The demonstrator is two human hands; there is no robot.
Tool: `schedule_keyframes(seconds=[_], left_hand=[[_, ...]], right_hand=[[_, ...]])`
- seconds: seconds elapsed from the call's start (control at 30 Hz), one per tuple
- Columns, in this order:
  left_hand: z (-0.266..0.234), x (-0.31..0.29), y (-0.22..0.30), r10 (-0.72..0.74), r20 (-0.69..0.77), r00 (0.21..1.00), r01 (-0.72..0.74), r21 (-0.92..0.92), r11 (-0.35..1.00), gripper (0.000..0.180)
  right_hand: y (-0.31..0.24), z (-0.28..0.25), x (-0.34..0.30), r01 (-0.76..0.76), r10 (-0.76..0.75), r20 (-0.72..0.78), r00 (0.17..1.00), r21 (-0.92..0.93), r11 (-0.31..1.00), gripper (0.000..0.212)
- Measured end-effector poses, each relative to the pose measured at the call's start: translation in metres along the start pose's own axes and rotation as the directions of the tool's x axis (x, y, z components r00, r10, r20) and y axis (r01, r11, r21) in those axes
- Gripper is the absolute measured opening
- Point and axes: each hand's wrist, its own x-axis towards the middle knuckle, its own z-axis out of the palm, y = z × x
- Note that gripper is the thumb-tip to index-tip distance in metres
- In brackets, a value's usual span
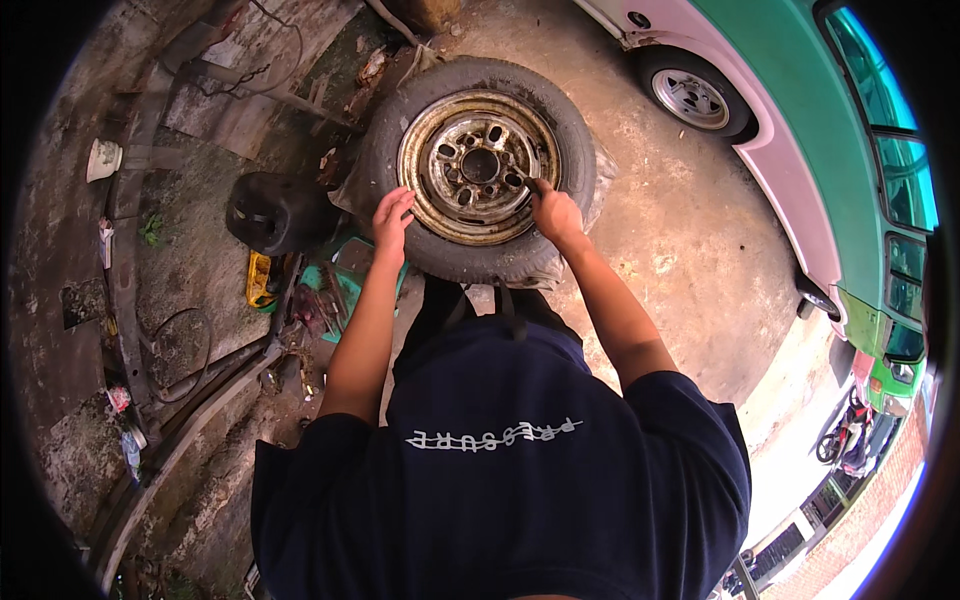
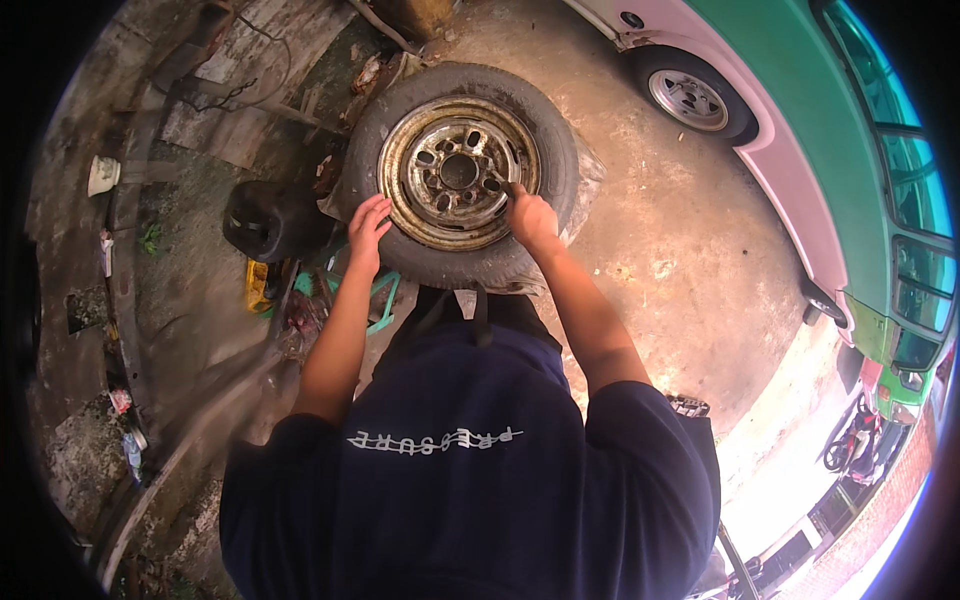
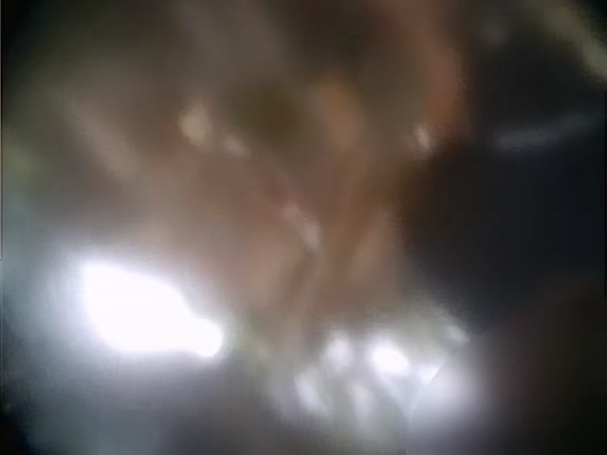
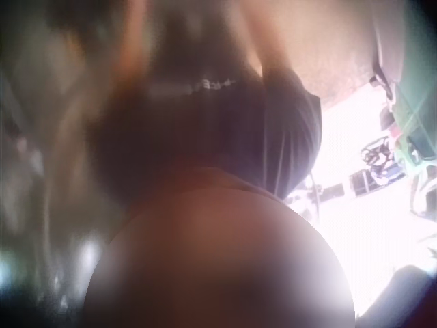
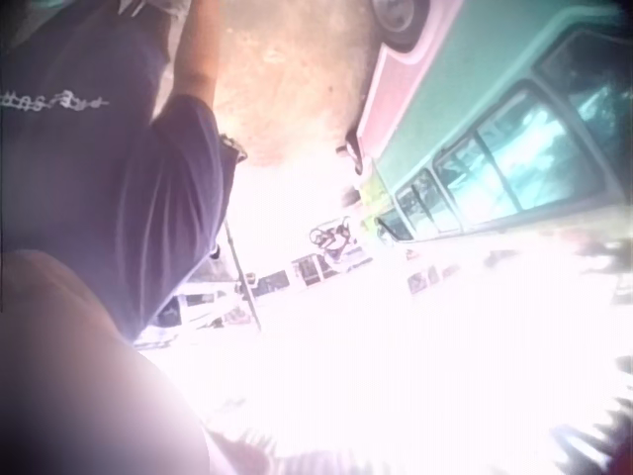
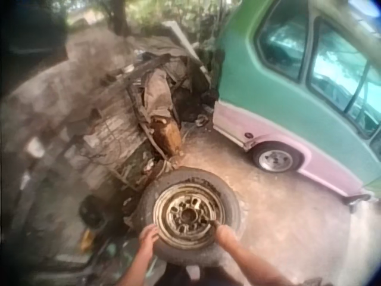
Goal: The person uses a small brush to scrub the inner rim and lug nut holes of a car wheel resting on a green stool. The person repeatedly brushes the same areas of the wheel throughout the clip.
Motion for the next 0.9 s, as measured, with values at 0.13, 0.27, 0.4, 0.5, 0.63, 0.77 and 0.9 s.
schedule_keyframes(seconds=[0.13,0.27,0.4,0.5,0.63,0.77,0.9], left_hand=[[-0.009,0.012,0.002,0.092,0.106,0.990,-0.096,0.035,0.995,0.031],[-0.020,0.022,0.005,0.098,0.164,0.981,-0.110,0.060,0.992,0.029],[-0.038,0.033,0.002,0.118,0.234,0.965,-0.139,0.075,0.987,0.031],[-0.046,0.040,-0.002,0.136,0.266,0.954,-0.168,0.099,0.981,0.032],[-0.053,0.043,-0.007,0.150,0.286,0.946,-0.180,0.083,0.980,0.033],[-0.056,0.041,-0.010,0.127,0.268,0.955,-0.158,0.097,0.983,0.032],[-0.057,0.041,-0.009,0.140,0.249,0.958,-0.164,0.078,0.983,0.029]], right_hand=[[-0.010,-0.004,-0.018,-0.031,0.034,-0.045,0.998,0.063,0.998,0.033],[-0.017,-0.013,-0.020,-0.049,0.064,-0.151,0.986,0.103,0.993,0.032],[-0.030,-0.007,-0.003,-0.086,0.090,-0.115,0.989,0.034,0.996,0.032],[-0.035,0.003,-0.006,-0.101,0.101,-0.049,0.994,0.006,0.995,0.032],[-0.030,0.006,-0.021,-0.074,0.078,-0.086,0.993,0.045,0.996,0.034],[-0.026,0.000,-0.019,-0.034,0.046,-0.144,0.989,0.082,0.996,0.035],[-0.035,0.000,-0.001,-0.074,0.077,-0.107,0.991,0.035,0.997,0.032]])
